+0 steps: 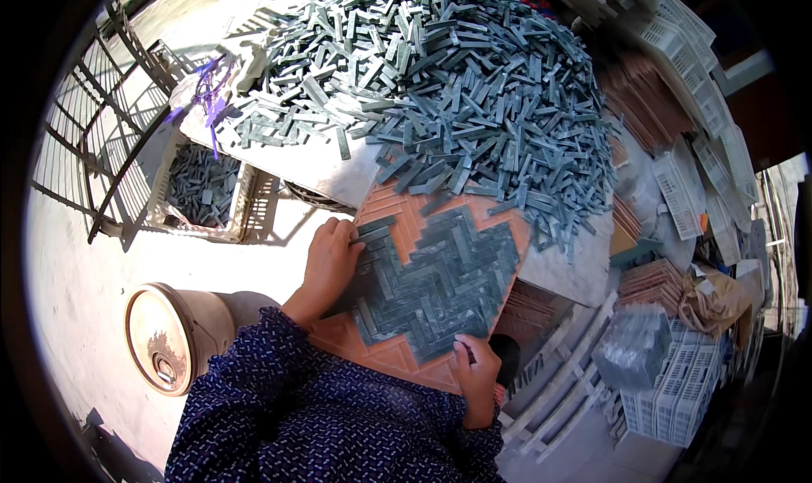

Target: The person arranges small grey rectangular tiles on a wooden board, creating a herringbone pattern. They pick tiles from a large pile and place them one by one into the pattern, occasionally adjusting the alignment.

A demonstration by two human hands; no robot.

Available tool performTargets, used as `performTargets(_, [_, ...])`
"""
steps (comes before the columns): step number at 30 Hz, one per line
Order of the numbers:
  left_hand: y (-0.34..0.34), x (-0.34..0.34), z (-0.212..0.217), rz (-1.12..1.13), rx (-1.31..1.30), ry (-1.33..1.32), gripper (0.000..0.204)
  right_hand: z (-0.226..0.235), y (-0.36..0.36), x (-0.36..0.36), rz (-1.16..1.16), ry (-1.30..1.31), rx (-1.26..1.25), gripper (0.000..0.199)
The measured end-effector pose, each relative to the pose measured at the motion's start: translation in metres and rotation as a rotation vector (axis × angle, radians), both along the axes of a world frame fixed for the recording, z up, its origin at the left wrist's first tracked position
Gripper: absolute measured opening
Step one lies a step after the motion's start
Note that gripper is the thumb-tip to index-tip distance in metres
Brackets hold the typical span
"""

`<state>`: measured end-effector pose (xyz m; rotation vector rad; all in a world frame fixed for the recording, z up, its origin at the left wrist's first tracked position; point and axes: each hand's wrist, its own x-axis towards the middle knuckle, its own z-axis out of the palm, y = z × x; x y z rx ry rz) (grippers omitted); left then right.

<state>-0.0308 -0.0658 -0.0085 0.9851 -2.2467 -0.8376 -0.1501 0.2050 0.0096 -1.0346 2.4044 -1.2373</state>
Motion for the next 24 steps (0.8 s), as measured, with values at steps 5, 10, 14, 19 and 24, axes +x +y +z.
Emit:
performTargets(5, [-0.005, 0.002, -0.001, -0.073, -0.116, -0.020, 0.023, 0.004, -0.005, -0.002, 0.064, 0.069, -0.037, 0.012])
performTargets(10, [-0.010, 0.020, 0.032, -0.065, 0.481, 0.106, 0.013, 0.019, -0.025, -0.005, 0.141, 0.076, -0.043, 0.013])
performTargets(14, [-0.018, 0.055, 0.018, -0.177, 1.533, 0.610, 0.014, 0.022, -0.051, 0.010, 0.277, 0.016, -0.077, 0.012])
performTargets(19, [-0.008, 0.083, 0.021, -0.045, 1.545, 0.720, 0.018, 0.015, -0.095, 0.035, 0.569, 0.073, -0.061, 0.015])
performTargets(24, [0.012, 0.108, 0.017, -0.085, 1.449, 0.650, 0.028, 0.011, -0.128, 0.036, 0.641, 0.163, -0.018, 0.015])
